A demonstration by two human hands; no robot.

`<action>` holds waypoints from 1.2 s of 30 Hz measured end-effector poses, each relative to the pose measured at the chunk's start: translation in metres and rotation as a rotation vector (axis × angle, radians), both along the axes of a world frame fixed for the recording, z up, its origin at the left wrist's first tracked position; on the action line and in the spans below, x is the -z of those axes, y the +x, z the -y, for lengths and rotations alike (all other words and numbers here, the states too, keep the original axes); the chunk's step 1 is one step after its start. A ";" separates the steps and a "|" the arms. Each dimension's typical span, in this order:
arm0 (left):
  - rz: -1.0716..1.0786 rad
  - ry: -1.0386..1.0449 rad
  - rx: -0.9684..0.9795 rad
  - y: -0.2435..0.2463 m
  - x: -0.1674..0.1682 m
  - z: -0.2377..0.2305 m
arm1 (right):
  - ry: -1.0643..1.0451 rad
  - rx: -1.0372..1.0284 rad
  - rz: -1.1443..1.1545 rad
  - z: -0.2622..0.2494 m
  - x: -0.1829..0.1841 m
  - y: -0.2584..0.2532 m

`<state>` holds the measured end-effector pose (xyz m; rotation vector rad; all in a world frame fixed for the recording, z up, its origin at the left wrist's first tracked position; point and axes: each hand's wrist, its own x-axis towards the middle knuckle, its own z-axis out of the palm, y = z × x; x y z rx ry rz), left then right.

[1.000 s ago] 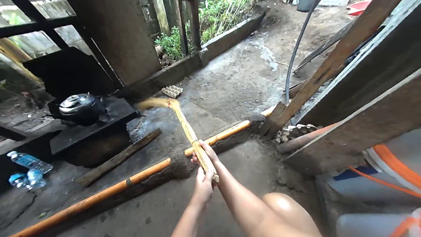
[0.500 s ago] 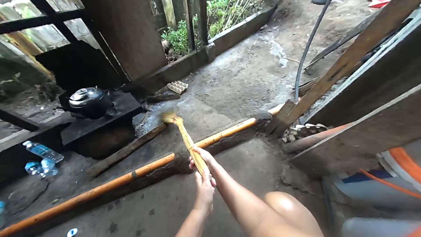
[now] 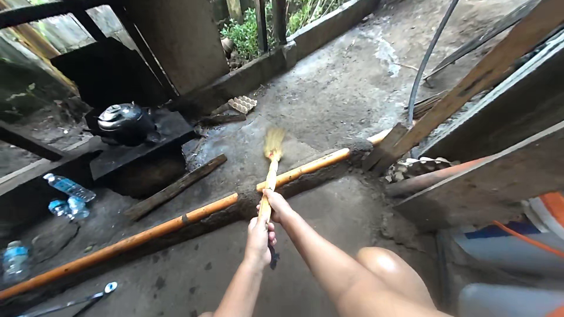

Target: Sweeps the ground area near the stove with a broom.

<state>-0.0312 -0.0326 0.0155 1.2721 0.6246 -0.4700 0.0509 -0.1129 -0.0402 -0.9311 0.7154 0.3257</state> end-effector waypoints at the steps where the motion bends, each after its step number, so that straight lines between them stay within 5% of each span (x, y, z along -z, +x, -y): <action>1: 0.034 0.023 0.031 -0.003 0.000 0.004 | 0.023 -0.031 0.009 0.003 0.001 0.000; 6: 0.294 0.049 0.238 -0.005 0.010 0.016 | 0.120 0.003 0.287 0.023 -0.007 -0.001; 10: 0.279 0.063 0.388 0.013 0.011 0.005 | 0.074 0.155 0.376 0.029 -0.012 0.001; 14: 0.054 0.006 0.207 0.020 0.004 -0.003 | -0.105 0.217 0.243 0.019 0.001 0.008; 19: 0.039 0.051 0.030 -0.009 -0.001 0.011 | -0.008 -0.090 -0.015 0.004 0.004 0.004; 24: 0.355 0.080 0.166 -0.010 0.015 0.021 | 0.143 -0.089 0.280 0.019 -0.010 0.002; 27: 0.279 0.009 0.305 0.006 0.019 0.021 | 0.040 0.019 0.422 0.036 -0.011 0.002; 32: 0.075 -0.001 0.200 0.016 0.018 0.017 | -0.021 0.162 0.215 0.034 -0.006 0.003; 36: 0.020 0.063 0.131 -0.004 0.011 0.023 | 0.019 -0.050 -0.020 0.022 0.009 0.002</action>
